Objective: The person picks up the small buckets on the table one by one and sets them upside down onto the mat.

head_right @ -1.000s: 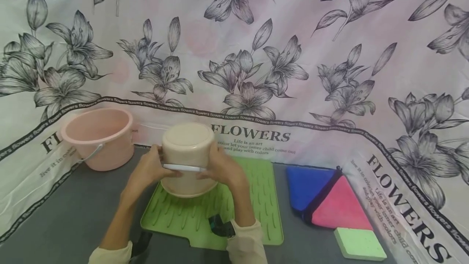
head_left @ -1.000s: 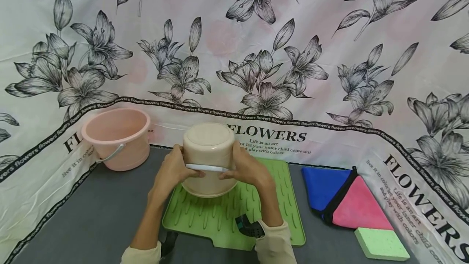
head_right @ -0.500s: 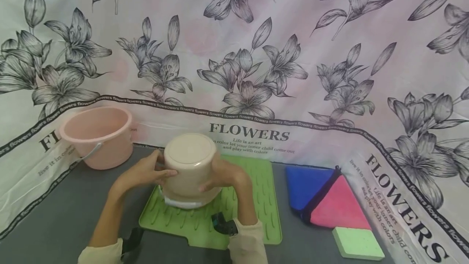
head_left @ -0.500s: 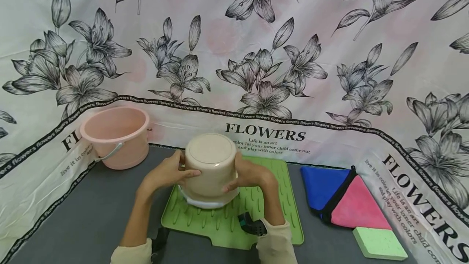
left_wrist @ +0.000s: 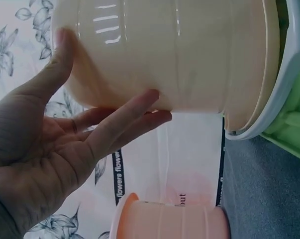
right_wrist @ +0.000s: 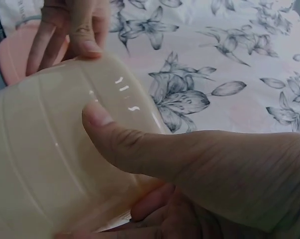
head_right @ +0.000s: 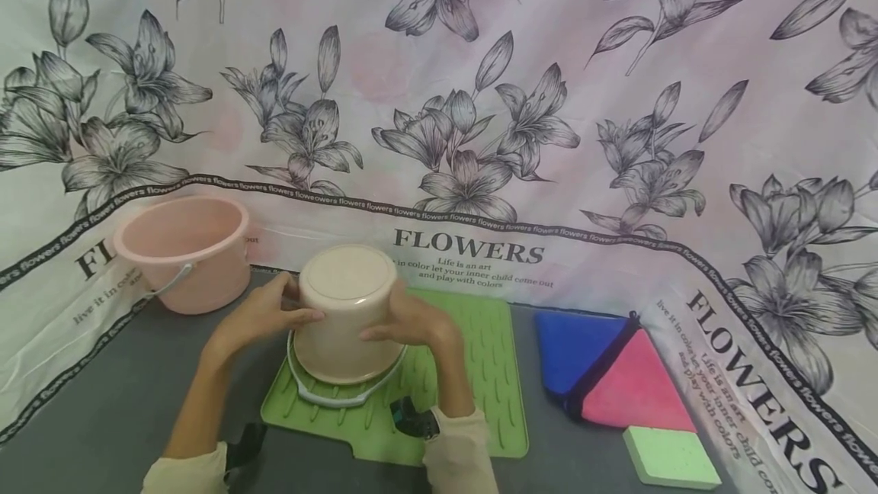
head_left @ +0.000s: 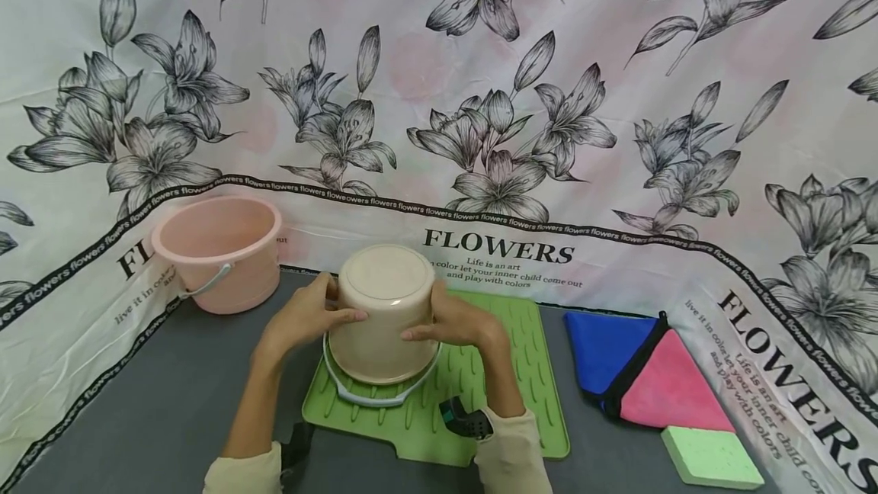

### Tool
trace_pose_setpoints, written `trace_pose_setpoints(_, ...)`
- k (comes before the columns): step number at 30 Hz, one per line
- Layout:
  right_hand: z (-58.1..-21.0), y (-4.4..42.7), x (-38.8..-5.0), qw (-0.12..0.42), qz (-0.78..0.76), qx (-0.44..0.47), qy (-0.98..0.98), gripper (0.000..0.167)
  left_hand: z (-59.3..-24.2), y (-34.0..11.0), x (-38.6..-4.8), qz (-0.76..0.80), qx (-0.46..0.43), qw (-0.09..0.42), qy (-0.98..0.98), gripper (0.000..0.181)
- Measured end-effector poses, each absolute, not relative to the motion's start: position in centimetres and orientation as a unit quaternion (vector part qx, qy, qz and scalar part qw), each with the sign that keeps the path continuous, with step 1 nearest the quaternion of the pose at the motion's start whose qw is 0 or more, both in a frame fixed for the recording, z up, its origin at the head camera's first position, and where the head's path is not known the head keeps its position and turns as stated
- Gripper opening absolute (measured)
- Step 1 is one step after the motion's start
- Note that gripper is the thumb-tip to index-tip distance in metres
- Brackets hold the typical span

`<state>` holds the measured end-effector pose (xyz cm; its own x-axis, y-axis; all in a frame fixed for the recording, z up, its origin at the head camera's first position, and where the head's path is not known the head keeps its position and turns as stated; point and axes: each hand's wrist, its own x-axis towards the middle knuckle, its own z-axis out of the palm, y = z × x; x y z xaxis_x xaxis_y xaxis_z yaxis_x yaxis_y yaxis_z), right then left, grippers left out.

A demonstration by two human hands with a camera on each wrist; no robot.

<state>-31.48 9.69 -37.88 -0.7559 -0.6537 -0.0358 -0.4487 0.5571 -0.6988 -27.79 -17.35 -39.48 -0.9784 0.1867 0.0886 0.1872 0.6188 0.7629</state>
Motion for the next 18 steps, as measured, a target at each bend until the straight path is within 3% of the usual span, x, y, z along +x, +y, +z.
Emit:
trace_pose_setpoints(7, -37.76, 9.59, -31.37, 0.157, -0.341, -0.306, 0.875, 0.108, -39.48, -17.26, -27.7, -0.41, -0.118, -0.007, -0.904, 0.066)
trace_pose_setpoints(18, -37.14, 10.32, -30.77, 0.157, -0.337, -0.279, 0.885, 0.105, -39.38, -17.04, -27.55, -0.419, -0.132, -0.017, -0.898, 0.066)
